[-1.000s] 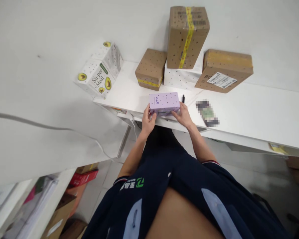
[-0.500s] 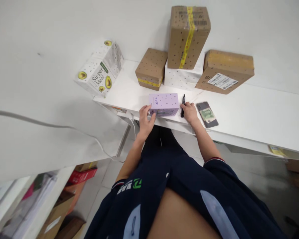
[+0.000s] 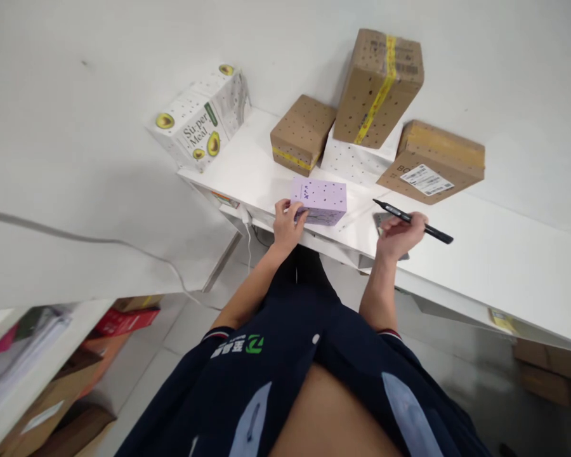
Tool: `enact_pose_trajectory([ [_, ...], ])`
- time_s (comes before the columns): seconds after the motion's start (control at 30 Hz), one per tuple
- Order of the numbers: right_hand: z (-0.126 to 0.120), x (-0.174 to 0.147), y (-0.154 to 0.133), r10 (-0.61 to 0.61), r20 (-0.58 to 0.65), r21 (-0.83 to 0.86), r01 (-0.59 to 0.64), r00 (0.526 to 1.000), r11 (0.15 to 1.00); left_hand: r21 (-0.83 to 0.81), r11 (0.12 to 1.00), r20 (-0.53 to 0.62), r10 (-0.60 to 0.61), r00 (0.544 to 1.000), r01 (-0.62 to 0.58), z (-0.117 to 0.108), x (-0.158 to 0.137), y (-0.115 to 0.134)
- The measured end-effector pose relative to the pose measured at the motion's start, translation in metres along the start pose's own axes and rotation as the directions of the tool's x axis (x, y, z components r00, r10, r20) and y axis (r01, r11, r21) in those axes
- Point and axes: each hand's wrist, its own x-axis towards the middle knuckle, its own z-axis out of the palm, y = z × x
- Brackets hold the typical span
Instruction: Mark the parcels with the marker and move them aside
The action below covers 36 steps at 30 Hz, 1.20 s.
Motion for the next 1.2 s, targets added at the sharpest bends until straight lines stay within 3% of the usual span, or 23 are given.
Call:
enact_pose_trajectory([
  [0.07, 0.017, -0.007, -0.008, 0.132, 0.170, 0.125, -0.154, 0.977, 0.980, 0.028, 1.000, -0.007, 0.008, 1.000, -0.007, 0.002, 0.000, 0.001],
  [0.13, 0.036, -0.012, -0.012, 0.172, 0.359, 0.130, -0.232, 0.917, 0.964, 0.039, 0.999, -0.004, 0.015, 1.000, -0.015, 0.001, 0.000, 0.003],
  [0.23, 0.064, -0.018, -0.011, 0.124, 0.547, 0.046, -0.177, 0.828, 0.983, 0.046, 0.999, 0.018, 0.020, 1.000, -0.021, -0.003, -0.005, 0.009],
  [0.37, 0.099, -0.024, -0.001, 0.022, 0.632, -0.043, 0.006, 0.774, 0.999, 0.058, 0.997, 0.054, 0.051, 0.997, -0.054, -0.007, -0.013, 0.020],
  [0.47, 0.115, -0.027, 0.011, 0.062, 0.662, -0.068, -0.022, 0.747, 0.997, 0.074, 0.996, 0.060, 0.051, 0.997, -0.055, -0.009, -0.015, 0.027],
  [0.6, 0.117, -0.028, 0.020, 0.169, 0.733, -0.156, -0.080, 0.659, 0.985, 0.138, 0.990, 0.130, -0.014, 0.991, -0.004, -0.010, -0.008, 0.030],
  [0.7, 0.111, -0.027, 0.019, 0.153, 0.790, -0.231, 0.056, 0.594, 0.971, 0.149, 0.988, 0.188, -0.056, 0.981, 0.028, -0.010, -0.003, 0.029],
  [0.93, 0.112, -0.038, 0.015, 0.052, 0.765, -0.312, 0.300, 0.641, 0.901, 0.121, 0.992, 0.162, 0.000, 0.987, -0.020, -0.007, -0.001, 0.022],
  [1.1, 0.116, -0.040, 0.020, 0.043, 0.762, -0.320, 0.318, 0.646, 0.892, 0.130, 0.991, 0.178, 0.013, 0.984, -0.036, -0.008, 0.000, 0.021],
  [1.2, 0.116, -0.039, 0.022, 0.056, 0.779, -0.322, 0.321, 0.625, 0.891, 0.140, 0.990, 0.185, 0.002, 0.983, -0.029, -0.008, 0.000, 0.022],
])
